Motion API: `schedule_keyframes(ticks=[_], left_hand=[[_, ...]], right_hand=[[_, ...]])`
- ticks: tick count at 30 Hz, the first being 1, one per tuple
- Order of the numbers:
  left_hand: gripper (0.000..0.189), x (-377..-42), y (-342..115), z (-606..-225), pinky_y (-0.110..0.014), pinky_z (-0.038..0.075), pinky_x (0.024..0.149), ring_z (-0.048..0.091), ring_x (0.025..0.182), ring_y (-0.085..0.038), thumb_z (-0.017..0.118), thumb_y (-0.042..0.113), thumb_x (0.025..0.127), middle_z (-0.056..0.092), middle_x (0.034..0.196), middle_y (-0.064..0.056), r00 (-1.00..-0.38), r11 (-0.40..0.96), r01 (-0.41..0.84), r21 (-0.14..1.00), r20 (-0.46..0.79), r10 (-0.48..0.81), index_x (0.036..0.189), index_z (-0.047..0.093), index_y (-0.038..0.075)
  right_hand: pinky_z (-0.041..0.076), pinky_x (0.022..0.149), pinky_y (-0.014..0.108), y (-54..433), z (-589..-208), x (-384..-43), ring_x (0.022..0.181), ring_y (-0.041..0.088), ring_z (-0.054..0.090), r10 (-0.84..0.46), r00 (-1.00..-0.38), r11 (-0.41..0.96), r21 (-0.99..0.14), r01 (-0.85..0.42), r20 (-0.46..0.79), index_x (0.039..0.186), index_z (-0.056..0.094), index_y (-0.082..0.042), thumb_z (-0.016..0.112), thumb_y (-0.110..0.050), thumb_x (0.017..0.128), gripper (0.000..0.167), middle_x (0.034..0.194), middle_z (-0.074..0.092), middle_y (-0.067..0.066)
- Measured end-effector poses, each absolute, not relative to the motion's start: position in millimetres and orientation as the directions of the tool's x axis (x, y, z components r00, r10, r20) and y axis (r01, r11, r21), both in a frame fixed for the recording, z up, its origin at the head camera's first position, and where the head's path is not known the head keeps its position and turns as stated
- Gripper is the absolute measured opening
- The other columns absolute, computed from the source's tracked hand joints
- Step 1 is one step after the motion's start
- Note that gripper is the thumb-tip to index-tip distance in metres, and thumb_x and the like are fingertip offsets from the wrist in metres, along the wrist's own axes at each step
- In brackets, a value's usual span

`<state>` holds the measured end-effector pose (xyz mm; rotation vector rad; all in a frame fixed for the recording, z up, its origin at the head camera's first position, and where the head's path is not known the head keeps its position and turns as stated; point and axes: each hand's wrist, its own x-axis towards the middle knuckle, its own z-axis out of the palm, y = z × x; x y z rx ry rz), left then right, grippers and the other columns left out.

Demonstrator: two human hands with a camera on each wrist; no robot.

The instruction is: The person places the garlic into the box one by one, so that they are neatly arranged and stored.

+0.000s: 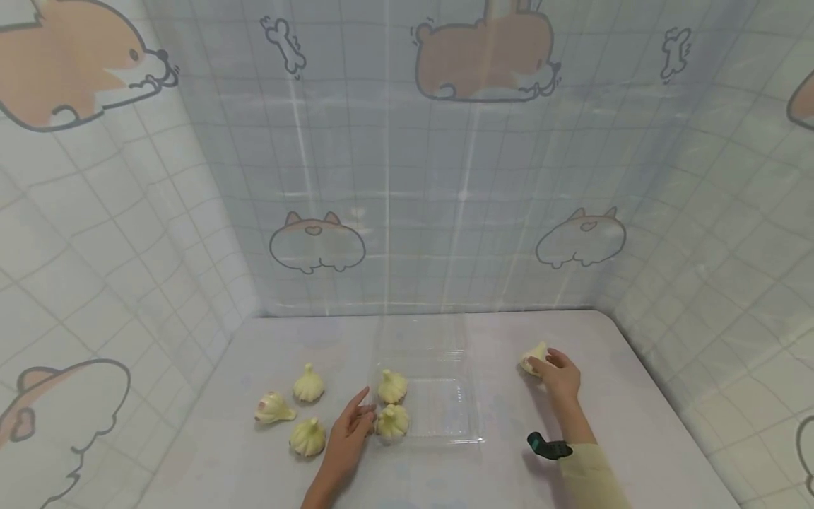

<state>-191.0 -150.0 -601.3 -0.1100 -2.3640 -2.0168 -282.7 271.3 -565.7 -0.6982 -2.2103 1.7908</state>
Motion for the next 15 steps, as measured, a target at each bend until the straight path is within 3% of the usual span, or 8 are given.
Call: schedule_keyframes(ticks=[4, 8, 15], left_hand=[[0.052, -191, -151, -603, -0.029, 0.054, 0.081, 0.061, 0.108, -0.027, 0.054, 0.026, 0.102, 0.059, 0.124, -0.02, -0.996, 0.158, 0.081, 0.984, 0.076, 0.036, 0.15, 0.037, 0.015], [0.053, -191, -151, -604, -0.028, 0.054, 0.081, 0.062, 0.108, -0.025, 0.055, 0.028, 0.101, 0.059, 0.123, -0.018, -0.997, 0.159, 0.073, 0.985, 0.069, 0.034, 0.15, 0.038, 0.016], [0.052, -192, -151, -604, -0.028, 0.053, 0.083, 0.061, 0.108, -0.025, 0.055, 0.027, 0.101, 0.06, 0.123, -0.017, -0.997, 0.156, 0.074, 0.985, 0.071, 0.031, 0.15, 0.038, 0.016]], right_hand=[[0.045, 0.091, 0.04, 265, -566, -280, 0.123, 0.041, 0.044, 0.434, -0.893, 0.166, -0.964, 0.208, -0.118, 0.139, 0.047, 0.002, 0.069, -0.008, 0.086, 0.058, 0.135, 0.045, 0.027], [0.046, 0.082, 0.033, 259, -567, -278, 0.118, 0.038, 0.049, 0.44, -0.892, 0.217, -0.952, 0.217, -0.102, 0.133, 0.053, 0.002, 0.068, -0.011, 0.087, 0.05, 0.133, 0.048, 0.025], [0.045, 0.089, 0.042, 251, -567, -282, 0.117, 0.038, 0.049, 0.445, -0.895, 0.307, -0.939, 0.157, -0.004, 0.123, 0.059, 0.005, 0.066, -0.018, 0.092, 0.04, 0.127, 0.055, 0.027]])
